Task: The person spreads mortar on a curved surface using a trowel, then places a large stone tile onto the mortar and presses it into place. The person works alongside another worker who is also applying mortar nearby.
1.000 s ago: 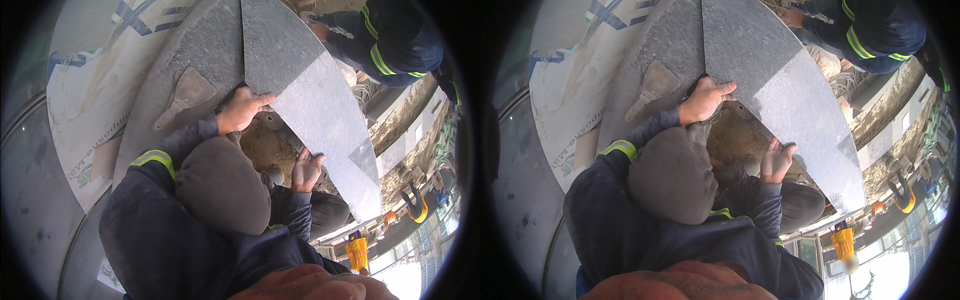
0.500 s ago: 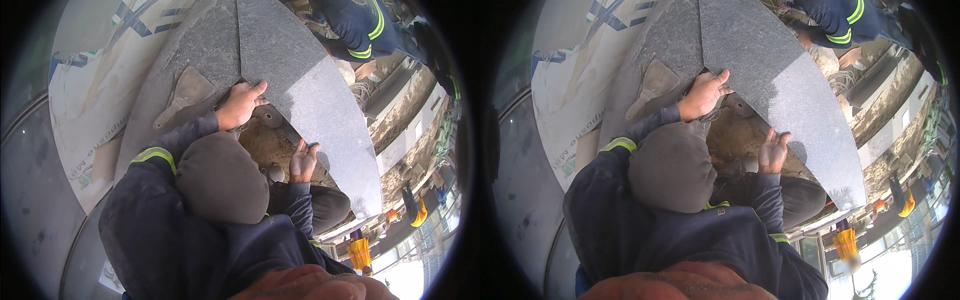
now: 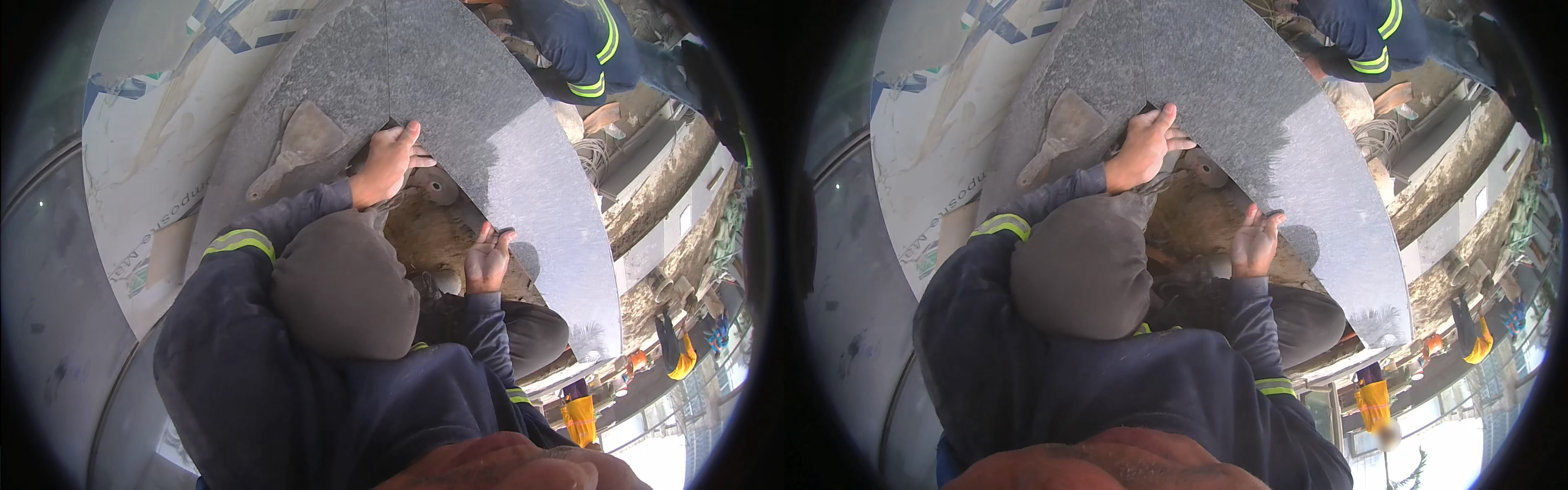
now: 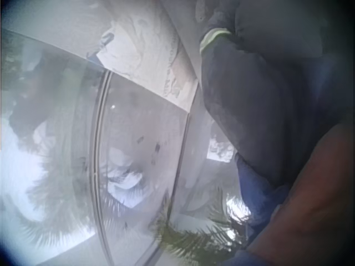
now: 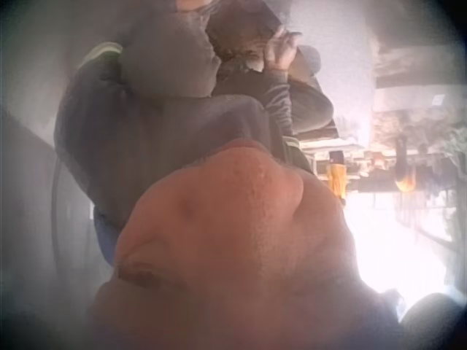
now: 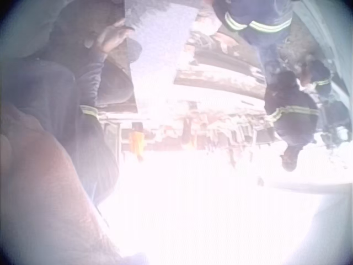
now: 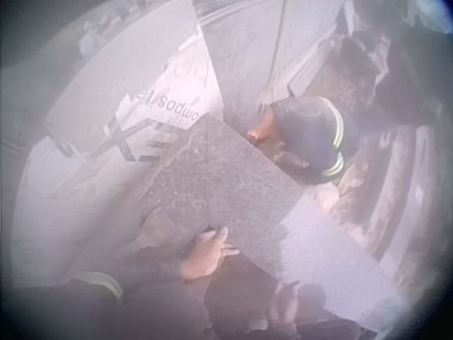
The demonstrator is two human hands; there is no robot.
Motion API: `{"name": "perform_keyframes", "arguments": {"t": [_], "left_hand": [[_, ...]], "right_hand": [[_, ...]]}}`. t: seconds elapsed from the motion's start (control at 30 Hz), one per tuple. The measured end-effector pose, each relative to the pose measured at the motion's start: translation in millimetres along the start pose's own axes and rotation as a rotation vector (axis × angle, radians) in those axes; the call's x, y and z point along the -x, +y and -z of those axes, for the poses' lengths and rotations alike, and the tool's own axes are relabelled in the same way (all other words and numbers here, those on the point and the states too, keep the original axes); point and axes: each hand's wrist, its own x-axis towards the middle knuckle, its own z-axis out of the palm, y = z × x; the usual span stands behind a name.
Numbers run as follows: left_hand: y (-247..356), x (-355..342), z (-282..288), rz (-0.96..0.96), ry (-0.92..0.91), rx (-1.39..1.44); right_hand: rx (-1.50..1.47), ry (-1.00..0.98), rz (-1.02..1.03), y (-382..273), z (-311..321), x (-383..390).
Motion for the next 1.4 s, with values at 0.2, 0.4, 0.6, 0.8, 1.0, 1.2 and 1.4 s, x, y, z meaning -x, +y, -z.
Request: {"name": "perform_keyframes", "arguments": {"t": [0.2,0.4,0.6,0.8,1.0,1.2,1.4], "left_hand": [[-8.2,-2.4,3.1,-0.015,0.026,-0.001],[-2.7,-1.3,4.4,-0.005,-0.052,-0.027],[-0.8,1.1,-0.7,-0.073,0.035,-0.067],[-5.7,-0.2,-1.0,-0.104,-0.004,-0.086],[-14.1,-9.0,-6.1,-0.081,0.053,-0.109],[-14.5,-3.9,-9.7,-0.113,0.044,-0.039],[-20.0,-4.5,-7.8,-0.114,0.068,-0.066]], "right_hand": [[-0.074,-0.020,-0.019,-2.4,-2.8,4.7],[-0.098,0.003,-0.043,-4.4,-4.5,5.6],[-0.197,-0.011,-0.071,-1.7,-10.1,1.3],[-0.219,-0.067,-0.094,-3.4,-9.6,0.7],[-0.175,-0.013,-0.074,-4.1,-11.2,-4.3],[-0.169,-0.006,-0.051,-3.4,-8.2,-3.3],[-0.095,-0.098,-0.046,-4.4,1.7,-2.2]]}}
